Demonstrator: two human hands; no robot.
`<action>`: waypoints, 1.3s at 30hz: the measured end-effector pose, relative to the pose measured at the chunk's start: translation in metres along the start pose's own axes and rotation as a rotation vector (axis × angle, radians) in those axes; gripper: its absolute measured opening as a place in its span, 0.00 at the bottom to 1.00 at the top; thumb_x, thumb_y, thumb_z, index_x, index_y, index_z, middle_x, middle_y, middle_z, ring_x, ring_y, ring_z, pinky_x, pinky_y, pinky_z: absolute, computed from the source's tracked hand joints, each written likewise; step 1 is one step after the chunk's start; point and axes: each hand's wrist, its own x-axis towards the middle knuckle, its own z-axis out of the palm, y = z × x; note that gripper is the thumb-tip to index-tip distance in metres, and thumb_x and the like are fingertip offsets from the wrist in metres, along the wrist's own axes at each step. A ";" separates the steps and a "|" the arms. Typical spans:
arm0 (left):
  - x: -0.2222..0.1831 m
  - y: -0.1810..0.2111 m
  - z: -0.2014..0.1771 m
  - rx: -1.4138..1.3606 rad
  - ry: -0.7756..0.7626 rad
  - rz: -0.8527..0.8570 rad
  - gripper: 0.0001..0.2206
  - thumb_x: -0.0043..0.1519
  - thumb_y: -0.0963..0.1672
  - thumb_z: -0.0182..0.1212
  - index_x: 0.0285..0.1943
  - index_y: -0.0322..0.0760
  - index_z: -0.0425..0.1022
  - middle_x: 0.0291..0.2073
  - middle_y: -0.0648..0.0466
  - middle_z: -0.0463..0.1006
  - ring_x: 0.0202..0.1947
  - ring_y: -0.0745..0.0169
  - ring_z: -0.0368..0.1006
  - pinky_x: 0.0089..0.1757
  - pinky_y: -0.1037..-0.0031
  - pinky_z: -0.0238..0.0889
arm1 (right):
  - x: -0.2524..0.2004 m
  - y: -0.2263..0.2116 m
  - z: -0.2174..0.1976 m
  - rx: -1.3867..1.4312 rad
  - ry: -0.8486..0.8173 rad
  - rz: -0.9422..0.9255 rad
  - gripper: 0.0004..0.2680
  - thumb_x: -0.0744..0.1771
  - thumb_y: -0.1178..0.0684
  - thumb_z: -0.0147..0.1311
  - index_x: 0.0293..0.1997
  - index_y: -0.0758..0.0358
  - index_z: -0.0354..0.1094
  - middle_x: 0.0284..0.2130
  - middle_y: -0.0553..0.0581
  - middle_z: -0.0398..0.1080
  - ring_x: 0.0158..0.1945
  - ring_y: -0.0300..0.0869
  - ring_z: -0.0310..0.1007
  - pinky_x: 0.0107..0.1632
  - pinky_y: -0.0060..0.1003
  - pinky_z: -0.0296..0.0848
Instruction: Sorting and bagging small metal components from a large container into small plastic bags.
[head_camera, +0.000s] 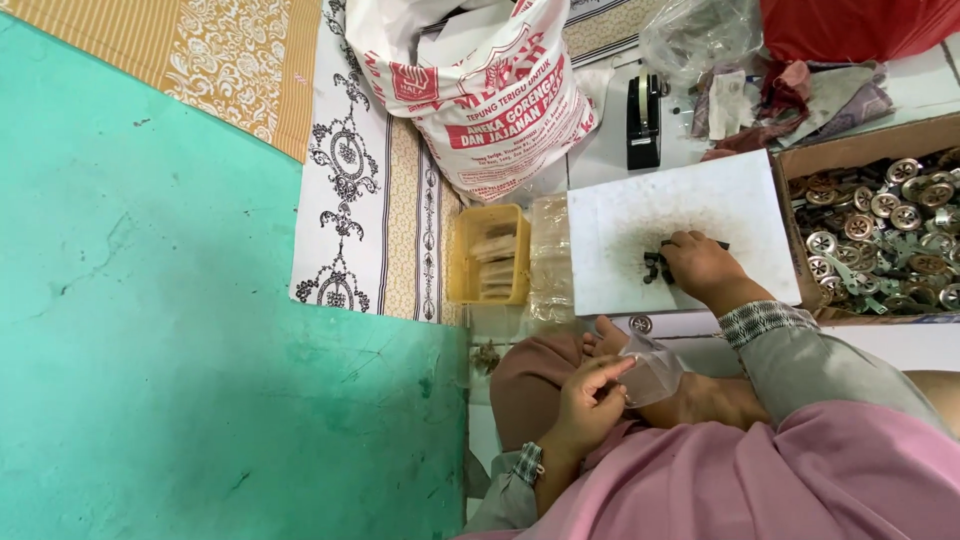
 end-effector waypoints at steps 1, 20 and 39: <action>0.000 -0.002 0.001 -0.004 -0.002 0.000 0.18 0.59 0.34 0.55 0.58 0.32 0.77 0.52 0.47 0.79 0.53 0.58 0.74 0.53 0.72 0.71 | 0.000 0.001 0.001 -0.003 -0.002 0.003 0.09 0.63 0.65 0.49 0.43 0.65 0.73 0.41 0.64 0.71 0.42 0.58 0.70 0.39 0.53 0.75; 0.002 -0.004 0.011 -0.025 -0.031 -0.059 0.18 0.61 0.33 0.55 0.60 0.30 0.76 0.57 0.46 0.76 0.54 0.61 0.74 0.48 0.80 0.73 | -0.038 0.002 -0.026 0.269 -0.024 0.210 0.15 0.65 0.58 0.50 0.59 0.60 0.72 0.40 0.63 0.75 0.45 0.56 0.73 0.44 0.52 0.76; 0.027 0.003 0.037 0.015 0.083 0.091 0.18 0.59 0.33 0.58 0.58 0.32 0.79 0.49 0.42 0.80 0.52 0.49 0.77 0.51 0.65 0.71 | -0.128 -0.156 -0.191 0.435 0.545 -0.357 0.04 0.63 0.64 0.59 0.36 0.62 0.75 0.34 0.57 0.75 0.37 0.49 0.77 0.45 0.41 0.76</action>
